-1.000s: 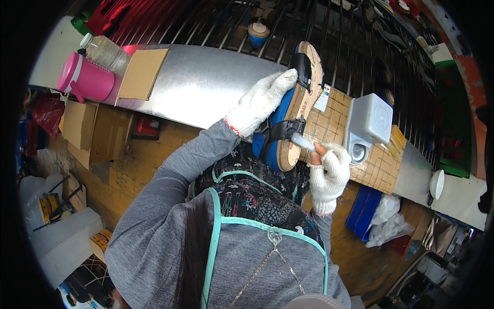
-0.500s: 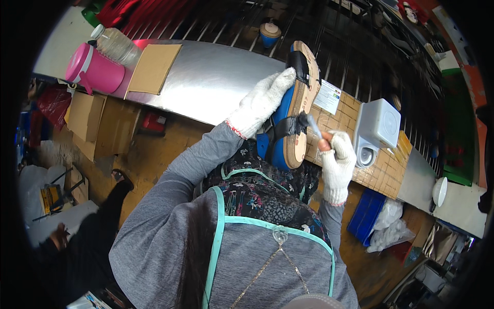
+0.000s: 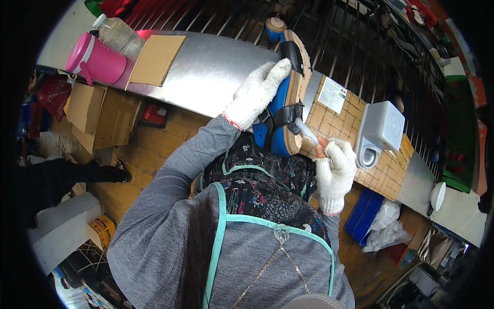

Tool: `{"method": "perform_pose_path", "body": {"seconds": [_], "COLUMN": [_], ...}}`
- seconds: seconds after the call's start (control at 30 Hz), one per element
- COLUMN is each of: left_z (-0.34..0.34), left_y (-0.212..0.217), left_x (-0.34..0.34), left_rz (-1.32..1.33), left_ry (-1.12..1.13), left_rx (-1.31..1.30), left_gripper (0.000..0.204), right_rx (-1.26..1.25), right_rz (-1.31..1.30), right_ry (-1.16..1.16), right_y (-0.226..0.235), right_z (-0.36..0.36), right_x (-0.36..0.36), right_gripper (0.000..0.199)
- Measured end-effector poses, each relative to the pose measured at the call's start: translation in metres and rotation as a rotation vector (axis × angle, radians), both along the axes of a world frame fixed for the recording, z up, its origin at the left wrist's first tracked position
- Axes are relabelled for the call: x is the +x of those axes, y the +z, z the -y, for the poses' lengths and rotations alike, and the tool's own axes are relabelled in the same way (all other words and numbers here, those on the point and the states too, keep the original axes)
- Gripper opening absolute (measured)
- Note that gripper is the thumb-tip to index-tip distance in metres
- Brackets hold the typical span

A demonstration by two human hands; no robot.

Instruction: The person applies glue to the sole and strap junctions of a blue sandal using a small brush. They repeatedly dip the brush into a container and spread the adhesive along the edges, then place the sandal on a metal rack. The person also moves a pink container and a water bottle on the counter.

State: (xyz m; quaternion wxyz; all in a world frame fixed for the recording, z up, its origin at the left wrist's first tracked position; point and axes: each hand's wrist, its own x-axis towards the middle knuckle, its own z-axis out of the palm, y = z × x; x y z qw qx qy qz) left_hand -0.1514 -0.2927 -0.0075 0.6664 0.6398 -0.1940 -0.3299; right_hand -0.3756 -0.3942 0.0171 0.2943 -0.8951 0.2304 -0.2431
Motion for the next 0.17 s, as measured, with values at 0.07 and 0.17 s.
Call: {"method": "perform_pose_path", "body": {"seconds": [0.07, 0.17], "left_z": [0.0007, -0.0005], "left_y": [-0.0030, -0.0049], "left_x": [0.0006, 0.0020], "left_rz": [0.003, 0.016], "left_ry": [-0.002, 0.008], "left_rx": [-0.006, 0.002], "left_gripper": [0.082, 0.084], "right_rx": [-0.102, -0.211], "right_rz": [0.056, 0.102], "right_ry": [-0.012, -0.036], "right_y": [-0.0011, -0.0039], "right_z": [0.0009, 0.0028], "right_x": [0.0030, 0.0066], "right_gripper": [0.019, 0.025]}}
